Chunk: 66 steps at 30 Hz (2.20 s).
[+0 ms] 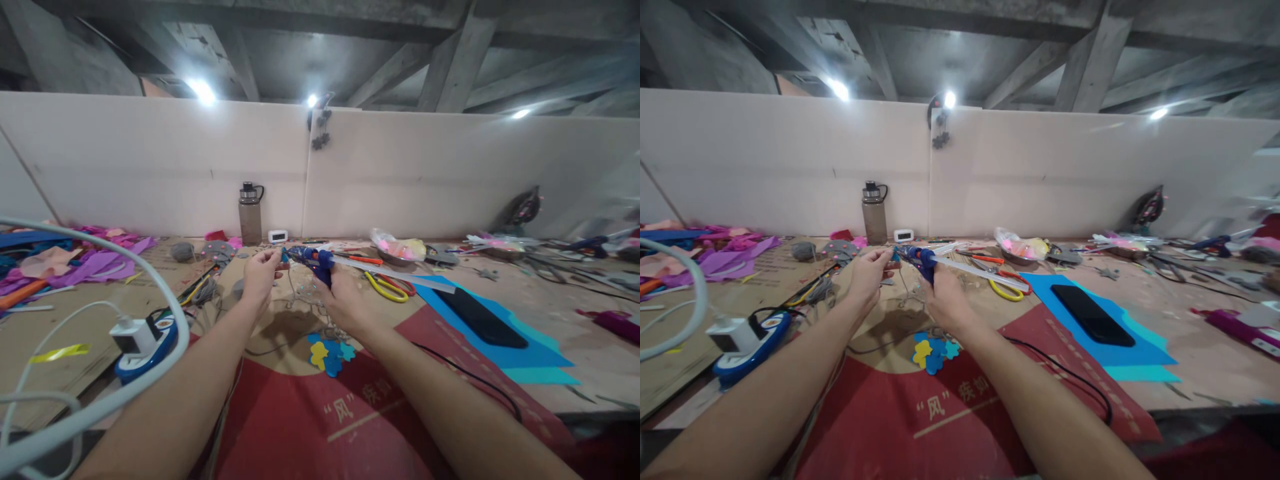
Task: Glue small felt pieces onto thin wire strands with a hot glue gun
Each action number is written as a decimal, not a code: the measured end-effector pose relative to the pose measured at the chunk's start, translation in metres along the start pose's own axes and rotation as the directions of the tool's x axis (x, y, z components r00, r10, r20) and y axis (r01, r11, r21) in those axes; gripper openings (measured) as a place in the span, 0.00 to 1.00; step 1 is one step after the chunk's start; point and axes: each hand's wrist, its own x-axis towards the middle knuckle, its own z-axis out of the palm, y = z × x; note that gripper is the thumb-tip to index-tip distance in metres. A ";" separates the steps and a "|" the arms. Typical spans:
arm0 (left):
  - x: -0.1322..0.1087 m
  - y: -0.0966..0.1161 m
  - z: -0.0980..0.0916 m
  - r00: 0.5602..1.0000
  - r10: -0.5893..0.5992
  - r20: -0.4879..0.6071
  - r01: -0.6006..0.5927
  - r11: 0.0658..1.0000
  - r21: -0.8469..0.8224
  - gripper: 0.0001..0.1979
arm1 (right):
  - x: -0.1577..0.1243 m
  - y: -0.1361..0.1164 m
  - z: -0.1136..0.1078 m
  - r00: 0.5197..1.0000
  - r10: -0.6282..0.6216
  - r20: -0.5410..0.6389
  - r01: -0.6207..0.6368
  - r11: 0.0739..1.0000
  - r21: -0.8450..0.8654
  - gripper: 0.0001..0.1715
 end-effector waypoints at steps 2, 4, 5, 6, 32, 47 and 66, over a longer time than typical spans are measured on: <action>0.000 0.000 0.000 1.000 0.001 0.001 -0.001 1.000 -0.002 0.15 | 0.000 0.000 0.000 1.000 0.015 0.000 -0.015 1.000 -0.005 0.18; 0.000 0.000 0.000 1.000 0.004 0.004 -0.004 1.000 0.000 0.15 | 0.001 0.001 0.001 1.000 0.008 -0.010 -0.008 1.000 0.002 0.19; 0.000 0.000 0.000 1.000 0.004 0.003 -0.004 1.000 0.001 0.15 | 0.001 0.001 0.001 1.000 0.001 -0.014 -0.001 1.000 0.006 0.19; 0.001 0.000 0.000 1.000 0.005 0.003 -0.005 1.000 0.002 0.15 | 0.001 0.001 0.001 1.000 -0.006 -0.013 0.006 1.000 0.007 0.19; -0.002 0.001 0.001 1.000 0.010 0.001 -0.010 1.000 -0.002 0.17 | -0.001 -0.002 -0.002 1.000 0.020 0.001 -0.020 0.999 -0.045 0.18; -0.001 0.002 0.000 1.000 0.003 0.013 -0.003 1.000 -0.021 0.16 | 0.001 0.000 -0.001 0.999 0.027 -0.034 -0.023 0.995 0.099 0.18; 0.001 0.001 0.000 0.977 0.215 0.012 -0.214 0.969 0.126 0.10 | 0.031 0.070 -0.006 0.829 0.547 0.121 -0.560 0.803 0.206 0.11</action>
